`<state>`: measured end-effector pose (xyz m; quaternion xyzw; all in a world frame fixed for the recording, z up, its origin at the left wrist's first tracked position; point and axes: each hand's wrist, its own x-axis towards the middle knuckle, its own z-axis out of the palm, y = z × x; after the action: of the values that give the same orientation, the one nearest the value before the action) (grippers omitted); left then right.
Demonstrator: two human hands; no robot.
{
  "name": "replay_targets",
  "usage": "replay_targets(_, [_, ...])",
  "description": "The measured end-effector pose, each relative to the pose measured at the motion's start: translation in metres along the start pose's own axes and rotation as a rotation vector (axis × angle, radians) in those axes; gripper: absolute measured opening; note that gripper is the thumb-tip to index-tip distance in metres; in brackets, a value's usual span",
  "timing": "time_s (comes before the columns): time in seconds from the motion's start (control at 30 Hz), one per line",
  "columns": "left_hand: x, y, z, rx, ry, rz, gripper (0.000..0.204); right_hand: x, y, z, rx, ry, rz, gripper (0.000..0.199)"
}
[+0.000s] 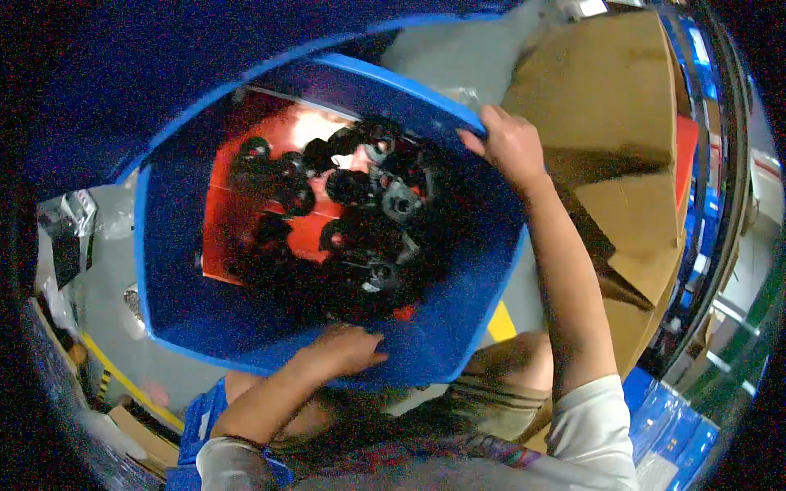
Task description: Sorting small black plastic components from one blue storage bin to another.
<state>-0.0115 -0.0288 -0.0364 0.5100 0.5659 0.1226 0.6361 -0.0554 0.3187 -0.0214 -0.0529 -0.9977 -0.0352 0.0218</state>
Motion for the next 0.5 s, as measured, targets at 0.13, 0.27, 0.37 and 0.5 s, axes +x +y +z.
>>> replay_targets(0.13, [0.021,-0.015,0.041,0.009,-0.018,0.005,0.043,0.004,-0.002,-0.004,0.042,0.038,-0.048,0.035])
replay_targets(0.27, [0.029,-0.006,0.028,0.043,-0.046,-0.056,0.053,0.001,0.004,-0.001,0.058,0.085,-0.048,0.035])
replay_targets(0.37, [0.03,-0.008,0.023,0.16,0.046,-0.119,0.057,-0.001,0.007,0.001,0.097,0.095,-0.049,0.033])
replay_targets(0.5, [0.022,-0.01,0.011,0.053,0.309,-0.17,0.061,-0.002,0.009,0.001,0.14,0.132,-0.083,0.032])
